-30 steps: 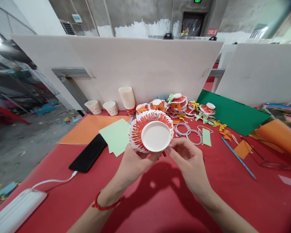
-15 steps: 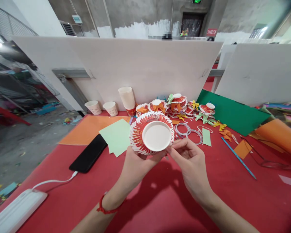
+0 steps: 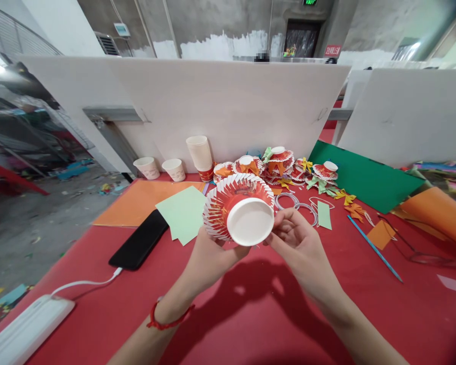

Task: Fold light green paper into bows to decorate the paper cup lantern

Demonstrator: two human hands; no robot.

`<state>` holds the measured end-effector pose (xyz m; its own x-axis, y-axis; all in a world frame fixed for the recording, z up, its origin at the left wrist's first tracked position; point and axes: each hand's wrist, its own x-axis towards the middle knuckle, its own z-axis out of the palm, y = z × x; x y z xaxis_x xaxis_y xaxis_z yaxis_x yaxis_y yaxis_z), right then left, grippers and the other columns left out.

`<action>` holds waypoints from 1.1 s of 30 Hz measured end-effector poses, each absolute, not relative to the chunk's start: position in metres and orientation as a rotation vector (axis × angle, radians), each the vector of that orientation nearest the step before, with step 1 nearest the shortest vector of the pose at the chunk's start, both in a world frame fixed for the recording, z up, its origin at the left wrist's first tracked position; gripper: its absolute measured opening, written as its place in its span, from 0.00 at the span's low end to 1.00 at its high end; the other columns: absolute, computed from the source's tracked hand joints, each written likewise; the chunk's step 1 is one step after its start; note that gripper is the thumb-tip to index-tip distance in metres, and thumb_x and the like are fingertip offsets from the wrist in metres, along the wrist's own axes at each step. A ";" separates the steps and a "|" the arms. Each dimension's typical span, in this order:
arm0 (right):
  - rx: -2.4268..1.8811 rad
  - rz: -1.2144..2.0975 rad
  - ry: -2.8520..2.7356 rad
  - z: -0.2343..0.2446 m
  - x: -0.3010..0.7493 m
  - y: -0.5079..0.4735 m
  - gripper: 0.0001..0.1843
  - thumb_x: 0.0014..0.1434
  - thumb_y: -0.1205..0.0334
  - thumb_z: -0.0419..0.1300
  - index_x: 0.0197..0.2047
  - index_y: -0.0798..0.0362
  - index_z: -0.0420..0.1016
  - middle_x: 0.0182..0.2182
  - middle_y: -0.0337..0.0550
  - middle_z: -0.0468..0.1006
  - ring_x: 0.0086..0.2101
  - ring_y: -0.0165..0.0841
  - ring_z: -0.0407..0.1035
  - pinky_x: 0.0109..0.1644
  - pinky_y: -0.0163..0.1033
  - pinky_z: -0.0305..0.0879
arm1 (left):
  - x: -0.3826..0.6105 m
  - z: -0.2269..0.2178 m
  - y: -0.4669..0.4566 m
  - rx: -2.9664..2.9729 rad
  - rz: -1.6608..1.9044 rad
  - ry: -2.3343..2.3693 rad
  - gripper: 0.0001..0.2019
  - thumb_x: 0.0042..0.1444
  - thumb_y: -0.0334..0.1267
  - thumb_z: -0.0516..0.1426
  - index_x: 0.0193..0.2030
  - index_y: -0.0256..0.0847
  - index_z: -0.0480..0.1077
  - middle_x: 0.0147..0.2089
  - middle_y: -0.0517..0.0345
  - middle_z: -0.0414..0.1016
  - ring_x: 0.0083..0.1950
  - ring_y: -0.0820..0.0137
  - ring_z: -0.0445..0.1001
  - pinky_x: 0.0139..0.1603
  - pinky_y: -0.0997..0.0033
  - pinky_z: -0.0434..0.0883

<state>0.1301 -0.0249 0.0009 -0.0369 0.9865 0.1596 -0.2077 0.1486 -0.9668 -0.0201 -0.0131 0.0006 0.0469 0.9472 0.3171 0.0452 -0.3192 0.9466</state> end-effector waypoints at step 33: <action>-0.939 1.204 -1.179 0.003 0.132 -0.023 0.12 0.43 0.66 0.67 0.29 0.50 0.66 0.27 0.33 0.70 0.28 0.27 0.68 0.34 0.34 0.68 | -0.016 0.001 -0.015 1.436 1.477 1.103 0.14 0.37 0.29 0.66 0.34 0.38 0.73 0.31 0.57 0.80 0.32 0.65 0.77 0.34 0.69 0.76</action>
